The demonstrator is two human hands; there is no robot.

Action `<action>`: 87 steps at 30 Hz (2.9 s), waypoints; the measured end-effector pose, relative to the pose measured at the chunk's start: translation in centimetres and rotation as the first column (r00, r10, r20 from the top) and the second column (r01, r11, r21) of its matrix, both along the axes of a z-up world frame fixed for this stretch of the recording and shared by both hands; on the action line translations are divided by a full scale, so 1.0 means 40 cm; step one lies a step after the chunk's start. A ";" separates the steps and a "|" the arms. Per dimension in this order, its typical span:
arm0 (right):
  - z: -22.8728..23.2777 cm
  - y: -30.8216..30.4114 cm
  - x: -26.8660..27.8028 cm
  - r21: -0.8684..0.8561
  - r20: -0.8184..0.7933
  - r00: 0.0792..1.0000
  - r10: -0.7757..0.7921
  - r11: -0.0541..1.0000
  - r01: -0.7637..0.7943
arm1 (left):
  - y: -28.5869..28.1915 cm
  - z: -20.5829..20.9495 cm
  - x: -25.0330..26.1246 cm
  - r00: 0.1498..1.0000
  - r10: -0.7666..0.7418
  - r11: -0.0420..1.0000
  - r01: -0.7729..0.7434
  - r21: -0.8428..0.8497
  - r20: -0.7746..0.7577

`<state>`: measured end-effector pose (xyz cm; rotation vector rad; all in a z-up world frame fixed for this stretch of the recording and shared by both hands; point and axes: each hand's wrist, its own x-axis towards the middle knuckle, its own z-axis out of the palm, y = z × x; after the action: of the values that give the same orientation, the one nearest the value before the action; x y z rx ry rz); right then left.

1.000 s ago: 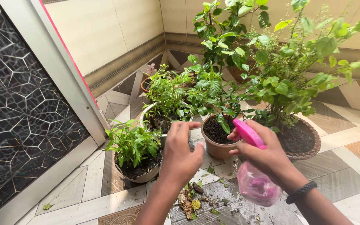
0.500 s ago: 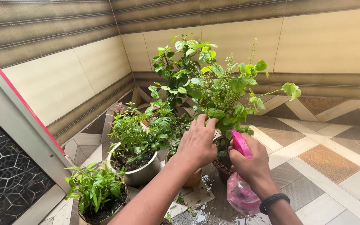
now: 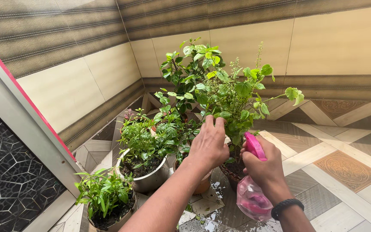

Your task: The person holds a spray bottle and sprays water onto various potted plants on a balcony, occasionally using their other hand to move leaves or check the soil.

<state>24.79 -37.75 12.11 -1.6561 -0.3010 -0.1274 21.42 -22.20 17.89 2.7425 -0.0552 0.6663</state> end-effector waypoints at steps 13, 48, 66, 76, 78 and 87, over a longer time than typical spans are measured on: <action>-0.002 0.011 -0.008 0.024 0.236 0.970 0.059 0.997 -0.066 | 0.013 0.007 -0.017 0.986 0.097 0.994 -0.089 0.065 -0.133; 0.024 0.092 -0.089 -0.224 0.213 0.962 0.169 0.967 -0.120 | 0.106 -0.012 -0.034 0.961 0.229 0.965 -0.244 -0.090 -0.153; 0.021 0.117 -0.119 -0.247 0.216 0.936 0.277 0.943 -0.222 | 0.178 -0.022 -0.058 0.620 0.533 0.619 -0.750 -0.235 -0.576; -0.014 0.136 -0.122 -0.236 0.174 0.909 0.379 0.912 -0.336 | 0.228 -0.064 -0.043 0.606 0.492 0.555 -0.771 -0.312 -0.625; -0.015 0.144 -0.129 -0.266 0.172 0.912 0.373 0.909 -0.321 | 0.234 -0.070 -0.046 0.622 0.460 0.528 -0.765 -0.367 -0.634; -0.031 0.167 -0.150 -0.049 -0.033 0.903 0.428 0.902 -0.429 | 0.250 -0.106 -0.047 0.774 0.361 0.357 -0.630 -0.690 -0.520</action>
<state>18.78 -31.05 10.88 -1.6059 -0.6499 0.2338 19.53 -12.19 13.67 1.7783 0.9858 0.2683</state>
